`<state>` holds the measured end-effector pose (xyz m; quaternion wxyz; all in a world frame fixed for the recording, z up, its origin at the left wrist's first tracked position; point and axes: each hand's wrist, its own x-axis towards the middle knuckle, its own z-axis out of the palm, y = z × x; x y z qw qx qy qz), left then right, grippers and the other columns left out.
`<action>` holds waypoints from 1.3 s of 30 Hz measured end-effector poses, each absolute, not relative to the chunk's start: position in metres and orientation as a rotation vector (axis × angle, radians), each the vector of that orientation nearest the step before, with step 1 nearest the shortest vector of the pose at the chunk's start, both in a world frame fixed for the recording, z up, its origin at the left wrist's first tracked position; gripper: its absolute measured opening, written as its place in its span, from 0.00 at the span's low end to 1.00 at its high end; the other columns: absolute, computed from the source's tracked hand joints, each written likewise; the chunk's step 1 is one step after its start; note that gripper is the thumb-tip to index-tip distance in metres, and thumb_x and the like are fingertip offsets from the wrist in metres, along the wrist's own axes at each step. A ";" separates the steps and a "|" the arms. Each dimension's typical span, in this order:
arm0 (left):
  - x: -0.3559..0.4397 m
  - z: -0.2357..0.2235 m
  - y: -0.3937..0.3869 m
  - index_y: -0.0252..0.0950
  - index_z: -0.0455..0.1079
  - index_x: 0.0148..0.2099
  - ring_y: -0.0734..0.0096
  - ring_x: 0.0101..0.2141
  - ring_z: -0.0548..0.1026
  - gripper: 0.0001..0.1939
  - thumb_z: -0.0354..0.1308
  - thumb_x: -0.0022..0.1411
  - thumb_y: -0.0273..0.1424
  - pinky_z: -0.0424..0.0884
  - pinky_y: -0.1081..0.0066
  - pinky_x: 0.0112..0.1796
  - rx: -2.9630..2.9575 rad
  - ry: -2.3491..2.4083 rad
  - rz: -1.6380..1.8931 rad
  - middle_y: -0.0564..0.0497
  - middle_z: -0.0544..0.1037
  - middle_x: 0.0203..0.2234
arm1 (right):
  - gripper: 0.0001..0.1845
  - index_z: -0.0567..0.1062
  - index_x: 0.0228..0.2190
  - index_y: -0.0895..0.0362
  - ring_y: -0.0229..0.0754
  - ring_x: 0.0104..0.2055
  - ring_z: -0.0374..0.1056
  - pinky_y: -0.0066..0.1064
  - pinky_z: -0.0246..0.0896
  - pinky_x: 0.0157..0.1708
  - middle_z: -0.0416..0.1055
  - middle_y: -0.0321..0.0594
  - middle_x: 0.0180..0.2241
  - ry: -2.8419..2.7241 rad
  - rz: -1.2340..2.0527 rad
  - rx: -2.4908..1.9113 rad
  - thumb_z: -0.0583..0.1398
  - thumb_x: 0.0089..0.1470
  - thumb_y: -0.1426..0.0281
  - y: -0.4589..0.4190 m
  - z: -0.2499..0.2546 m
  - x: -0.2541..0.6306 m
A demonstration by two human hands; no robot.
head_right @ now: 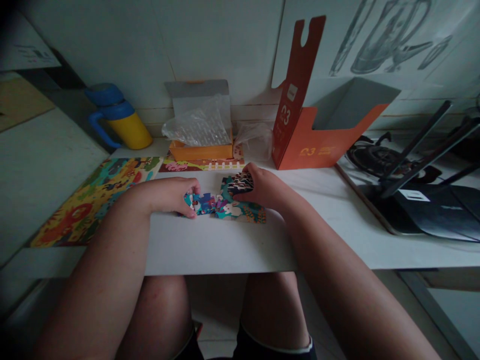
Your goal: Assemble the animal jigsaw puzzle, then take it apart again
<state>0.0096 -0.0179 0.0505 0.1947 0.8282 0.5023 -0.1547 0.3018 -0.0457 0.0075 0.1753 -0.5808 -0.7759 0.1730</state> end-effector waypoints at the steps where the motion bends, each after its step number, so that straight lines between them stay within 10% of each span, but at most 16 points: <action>1: 0.009 0.050 -0.017 0.41 0.74 0.57 0.56 0.48 0.79 0.36 0.74 0.46 0.46 0.70 0.68 0.41 2.324 1.381 -0.421 0.47 0.83 0.52 | 0.35 0.71 0.51 0.54 0.51 0.40 0.75 0.36 0.64 0.37 0.80 0.46 0.44 -2.198 0.487 -1.650 0.75 0.49 0.51 -0.046 0.007 0.302; 10: 0.005 0.042 -0.008 0.42 0.76 0.41 0.66 0.30 0.80 0.22 0.70 0.54 0.53 0.67 0.71 0.31 1.986 1.143 -0.375 0.54 0.85 0.32 | 0.37 0.71 0.52 0.54 0.52 0.41 0.76 0.36 0.66 0.38 0.81 0.48 0.46 -2.199 0.483 -1.637 0.74 0.49 0.50 -0.044 0.004 0.304; 27: -0.010 0.044 0.002 0.40 0.69 0.41 0.66 0.31 0.79 0.20 0.64 0.62 0.51 0.68 0.71 0.29 2.069 1.145 -0.096 0.53 0.81 0.31 | 0.36 0.72 0.51 0.54 0.51 0.39 0.76 0.36 0.66 0.37 0.81 0.45 0.43 -2.151 0.522 -1.627 0.76 0.47 0.51 -0.046 0.009 0.301; 39: 0.030 0.010 0.008 0.38 0.74 0.40 0.66 0.31 0.74 0.16 0.65 0.65 0.47 0.64 0.70 0.31 2.262 0.968 0.513 0.53 0.80 0.31 | 0.37 0.74 0.51 0.55 0.51 0.50 0.75 0.41 0.71 0.52 0.80 0.44 0.49 -1.720 1.359 -0.971 0.80 0.44 0.56 -0.051 0.012 0.293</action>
